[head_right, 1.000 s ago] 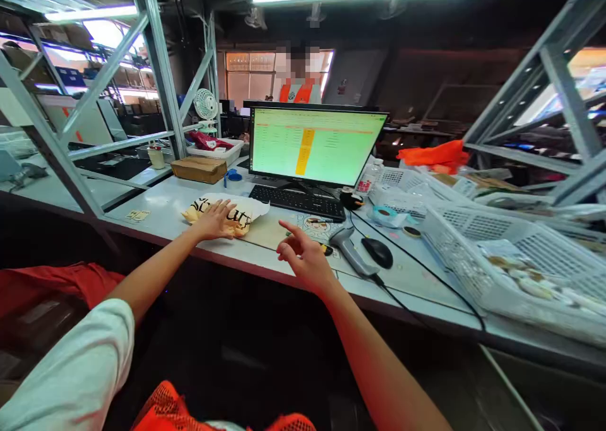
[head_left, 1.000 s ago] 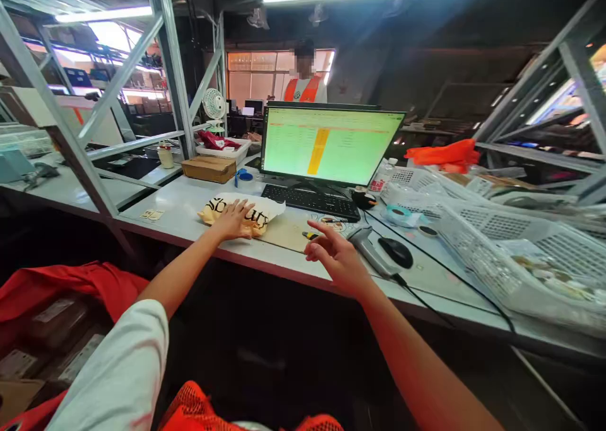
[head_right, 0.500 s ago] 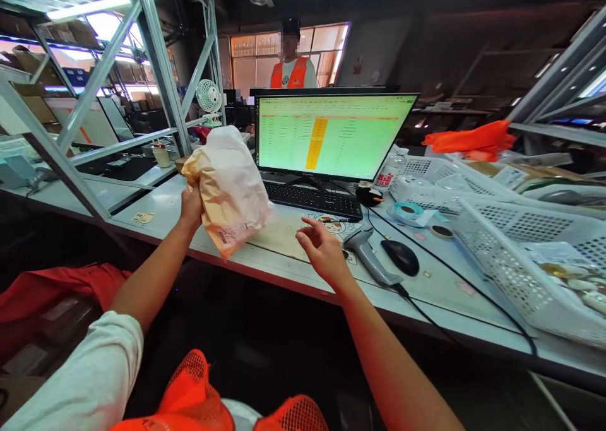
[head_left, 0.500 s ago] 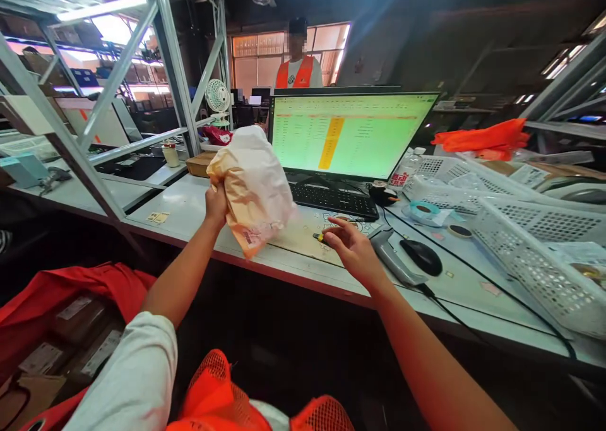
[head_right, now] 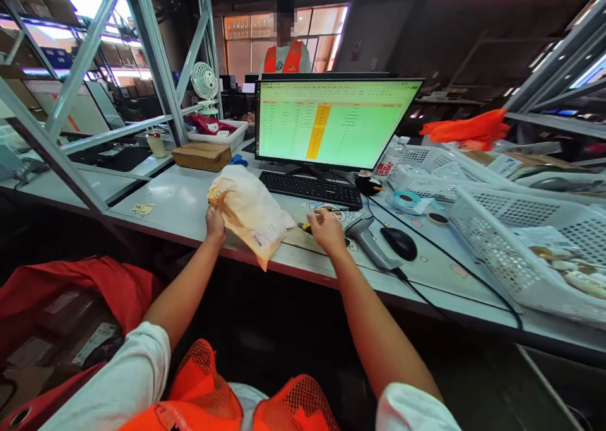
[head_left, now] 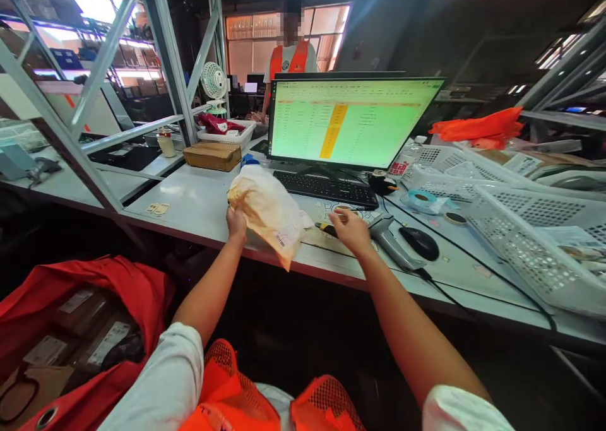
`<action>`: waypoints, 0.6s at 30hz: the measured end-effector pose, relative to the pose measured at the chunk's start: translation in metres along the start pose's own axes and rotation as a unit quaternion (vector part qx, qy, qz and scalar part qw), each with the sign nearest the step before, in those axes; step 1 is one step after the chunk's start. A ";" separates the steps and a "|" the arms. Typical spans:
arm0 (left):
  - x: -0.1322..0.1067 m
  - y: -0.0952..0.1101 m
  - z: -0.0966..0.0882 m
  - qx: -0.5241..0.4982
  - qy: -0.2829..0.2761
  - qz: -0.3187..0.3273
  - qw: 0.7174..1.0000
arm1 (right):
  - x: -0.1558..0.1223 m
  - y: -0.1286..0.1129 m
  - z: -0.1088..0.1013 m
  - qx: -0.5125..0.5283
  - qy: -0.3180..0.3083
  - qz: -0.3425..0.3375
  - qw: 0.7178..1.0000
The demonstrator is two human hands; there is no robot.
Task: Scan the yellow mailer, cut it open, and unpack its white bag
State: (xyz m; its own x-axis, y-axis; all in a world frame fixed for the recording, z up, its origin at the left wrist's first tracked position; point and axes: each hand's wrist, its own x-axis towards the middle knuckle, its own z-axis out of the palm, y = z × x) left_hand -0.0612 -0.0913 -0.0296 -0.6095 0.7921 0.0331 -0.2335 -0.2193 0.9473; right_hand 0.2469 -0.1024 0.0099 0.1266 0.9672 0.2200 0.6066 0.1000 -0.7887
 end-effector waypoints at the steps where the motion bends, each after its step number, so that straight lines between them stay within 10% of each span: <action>1: -0.003 -0.008 -0.006 0.007 0.012 0.017 1.000 | 0.002 0.010 -0.016 -0.032 0.028 0.011 0.999; 8: -0.030 -0.046 -0.029 0.068 0.008 0.096 0.993 | -0.014 0.071 -0.074 -0.387 0.002 0.147 0.910; 18: -0.033 -0.046 -0.029 0.138 -0.025 0.112 0.984 | -0.005 0.028 -0.100 -0.321 -0.114 0.132 0.931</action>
State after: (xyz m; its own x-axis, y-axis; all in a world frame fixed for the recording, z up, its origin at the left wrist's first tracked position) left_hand -0.0526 -0.1237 -0.0833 -0.5828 0.7699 0.2601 0.1219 -0.2336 0.9647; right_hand 0.3419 -0.1279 0.0441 0.2116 0.9702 -0.1183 0.9317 -0.2368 -0.2754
